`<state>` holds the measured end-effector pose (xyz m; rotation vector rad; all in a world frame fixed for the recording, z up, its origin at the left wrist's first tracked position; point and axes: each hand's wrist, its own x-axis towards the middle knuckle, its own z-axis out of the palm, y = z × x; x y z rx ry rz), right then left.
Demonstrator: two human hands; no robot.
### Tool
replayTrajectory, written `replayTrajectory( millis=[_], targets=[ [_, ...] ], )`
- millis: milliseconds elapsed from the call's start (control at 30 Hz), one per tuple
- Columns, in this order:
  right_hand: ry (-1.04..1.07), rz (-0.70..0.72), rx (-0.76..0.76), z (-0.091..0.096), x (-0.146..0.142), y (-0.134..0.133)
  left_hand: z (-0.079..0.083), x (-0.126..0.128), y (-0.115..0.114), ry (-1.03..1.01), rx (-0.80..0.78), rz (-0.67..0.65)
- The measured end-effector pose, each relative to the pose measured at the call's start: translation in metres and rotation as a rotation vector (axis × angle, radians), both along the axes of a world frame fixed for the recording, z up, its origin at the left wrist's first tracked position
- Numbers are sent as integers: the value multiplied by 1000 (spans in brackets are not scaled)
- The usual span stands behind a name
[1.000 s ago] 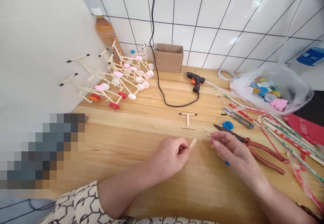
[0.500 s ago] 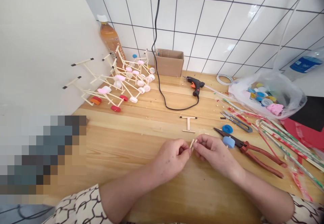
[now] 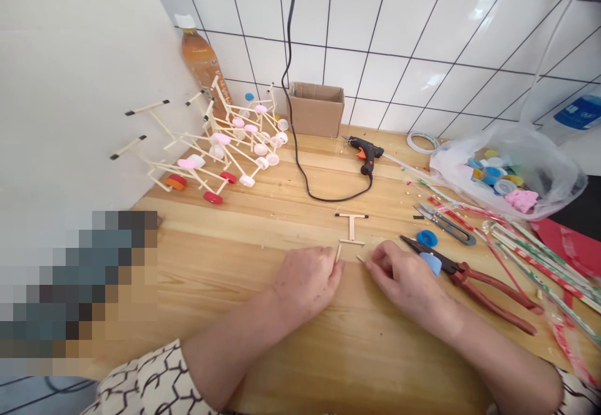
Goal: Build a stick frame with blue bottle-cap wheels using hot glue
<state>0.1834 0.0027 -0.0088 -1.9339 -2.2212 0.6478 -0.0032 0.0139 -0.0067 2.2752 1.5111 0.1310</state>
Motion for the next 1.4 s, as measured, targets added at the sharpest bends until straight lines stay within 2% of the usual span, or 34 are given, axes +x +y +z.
replayTrajectory(
  millis=[100,267,533,1000,1100,1233,1400],
  targets=[
    [-30,36,-2,4,3,-6,0,-6,0,-101,0,-9],
    [-150,125,121,5,5,-11,-4,-12,1,-223,68,1],
    [-259,127,203,0,3,-11,-14,-10,-1,-222,72,-53],
    [-310,94,158,3,-4,-3,-9,-7,-3,-168,78,-82],
    [-312,91,156,2,-4,-1,-8,-11,-2,-238,111,-148],
    [-307,95,157,2,-3,0,-4,-16,2,-324,116,-311],
    [-288,103,168,2,-3,-1,-4,-16,4,-249,69,-447]
  ],
)
